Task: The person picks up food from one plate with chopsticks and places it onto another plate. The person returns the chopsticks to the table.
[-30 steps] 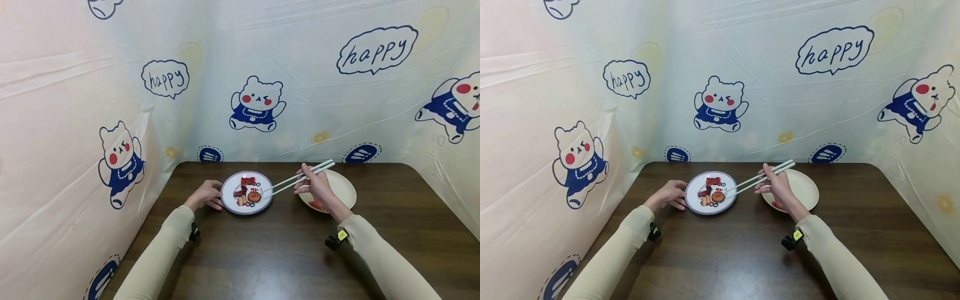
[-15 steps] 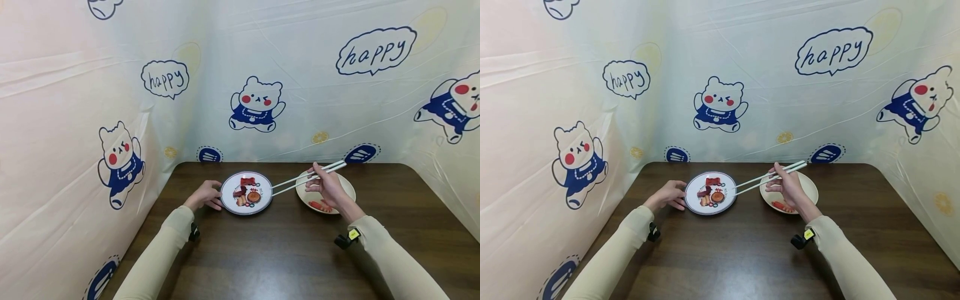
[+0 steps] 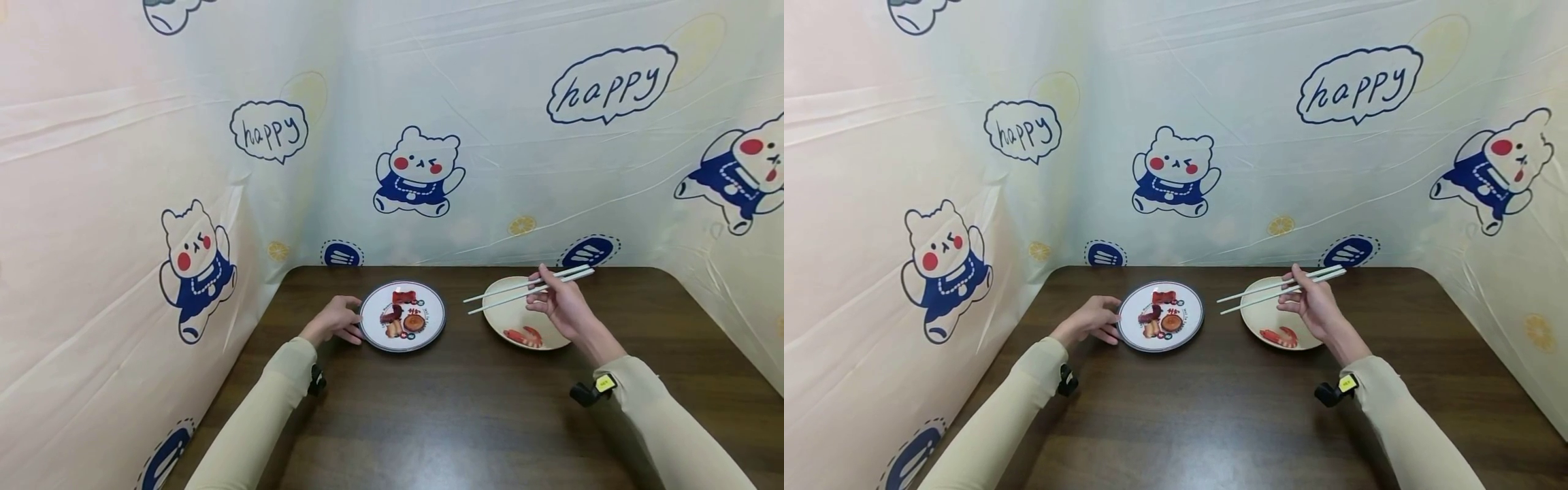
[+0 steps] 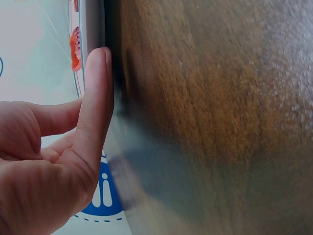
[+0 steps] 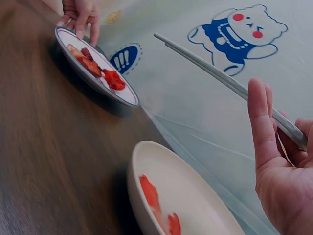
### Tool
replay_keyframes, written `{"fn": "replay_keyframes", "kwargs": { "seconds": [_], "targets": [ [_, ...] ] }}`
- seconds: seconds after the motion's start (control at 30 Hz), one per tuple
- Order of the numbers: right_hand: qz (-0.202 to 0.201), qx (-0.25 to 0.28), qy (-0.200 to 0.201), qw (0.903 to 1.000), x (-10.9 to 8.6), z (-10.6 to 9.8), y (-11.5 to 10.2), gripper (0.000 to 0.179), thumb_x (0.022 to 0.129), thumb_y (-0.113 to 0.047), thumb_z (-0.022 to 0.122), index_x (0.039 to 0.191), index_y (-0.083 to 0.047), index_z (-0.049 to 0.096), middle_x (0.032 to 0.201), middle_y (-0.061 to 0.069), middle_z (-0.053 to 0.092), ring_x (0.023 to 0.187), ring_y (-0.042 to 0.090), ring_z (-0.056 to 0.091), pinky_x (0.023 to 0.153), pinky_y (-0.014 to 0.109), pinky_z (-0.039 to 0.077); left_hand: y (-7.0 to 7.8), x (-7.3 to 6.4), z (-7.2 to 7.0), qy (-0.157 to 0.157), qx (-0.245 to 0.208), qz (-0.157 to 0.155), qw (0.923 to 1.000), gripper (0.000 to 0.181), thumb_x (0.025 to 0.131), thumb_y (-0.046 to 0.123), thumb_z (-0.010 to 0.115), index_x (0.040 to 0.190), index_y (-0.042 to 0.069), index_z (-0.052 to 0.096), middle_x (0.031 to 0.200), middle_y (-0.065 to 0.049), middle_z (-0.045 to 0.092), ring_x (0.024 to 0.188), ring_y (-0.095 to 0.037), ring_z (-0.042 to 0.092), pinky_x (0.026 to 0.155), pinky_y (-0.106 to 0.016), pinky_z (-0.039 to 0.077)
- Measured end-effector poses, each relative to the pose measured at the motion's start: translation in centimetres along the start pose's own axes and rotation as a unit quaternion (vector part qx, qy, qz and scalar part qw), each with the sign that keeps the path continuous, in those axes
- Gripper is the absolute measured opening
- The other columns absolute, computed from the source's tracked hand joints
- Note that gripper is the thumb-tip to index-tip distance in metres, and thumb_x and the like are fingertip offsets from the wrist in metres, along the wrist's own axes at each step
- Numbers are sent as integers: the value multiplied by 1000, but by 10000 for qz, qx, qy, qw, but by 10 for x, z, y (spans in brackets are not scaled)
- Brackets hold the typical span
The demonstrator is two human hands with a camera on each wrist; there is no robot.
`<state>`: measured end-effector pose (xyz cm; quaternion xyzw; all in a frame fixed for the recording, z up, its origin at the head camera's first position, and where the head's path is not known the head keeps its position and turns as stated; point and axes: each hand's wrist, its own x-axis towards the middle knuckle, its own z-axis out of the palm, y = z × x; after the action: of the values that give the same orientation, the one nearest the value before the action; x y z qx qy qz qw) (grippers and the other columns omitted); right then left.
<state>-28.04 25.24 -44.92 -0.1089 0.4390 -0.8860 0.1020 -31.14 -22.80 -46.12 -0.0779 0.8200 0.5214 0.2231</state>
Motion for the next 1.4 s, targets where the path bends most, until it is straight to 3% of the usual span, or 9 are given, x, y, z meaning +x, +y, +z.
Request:
{"fn": "replay_keyframes", "kwargs": {
  "seconds": [0.8,1.17,1.4],
  "targets": [
    [2,-110,-119,9999,-22,-36,-40,46,116,-21,38,100,4,73,81,18,74,69,23,76,68,33,66,1,2,-3,41,47,33,10000,52,107,0,57,156,0,40,103,-27,65,70,-27,74,68,-41,67],
    [115,-564,-116,9983,-30,-50,-49,45,117,-19,36,98,2,72,83,14,76,68,22,75,65,34,66,-1,3,-1,-4,-35,-4,10000,53,107,0,57,157,0,39,102,-27,65,69,-27,74,68,-42,67],
    [-49,-1055,89,9944,-38,-56,-51,41,116,-18,40,98,1,71,82,13,75,67,21,75,64,36,66,0,0,0,28,33,7,10000,54,107,1,57,157,0,39,103,-26,65,70,-27,74,68,-41,67]
  ]
}}
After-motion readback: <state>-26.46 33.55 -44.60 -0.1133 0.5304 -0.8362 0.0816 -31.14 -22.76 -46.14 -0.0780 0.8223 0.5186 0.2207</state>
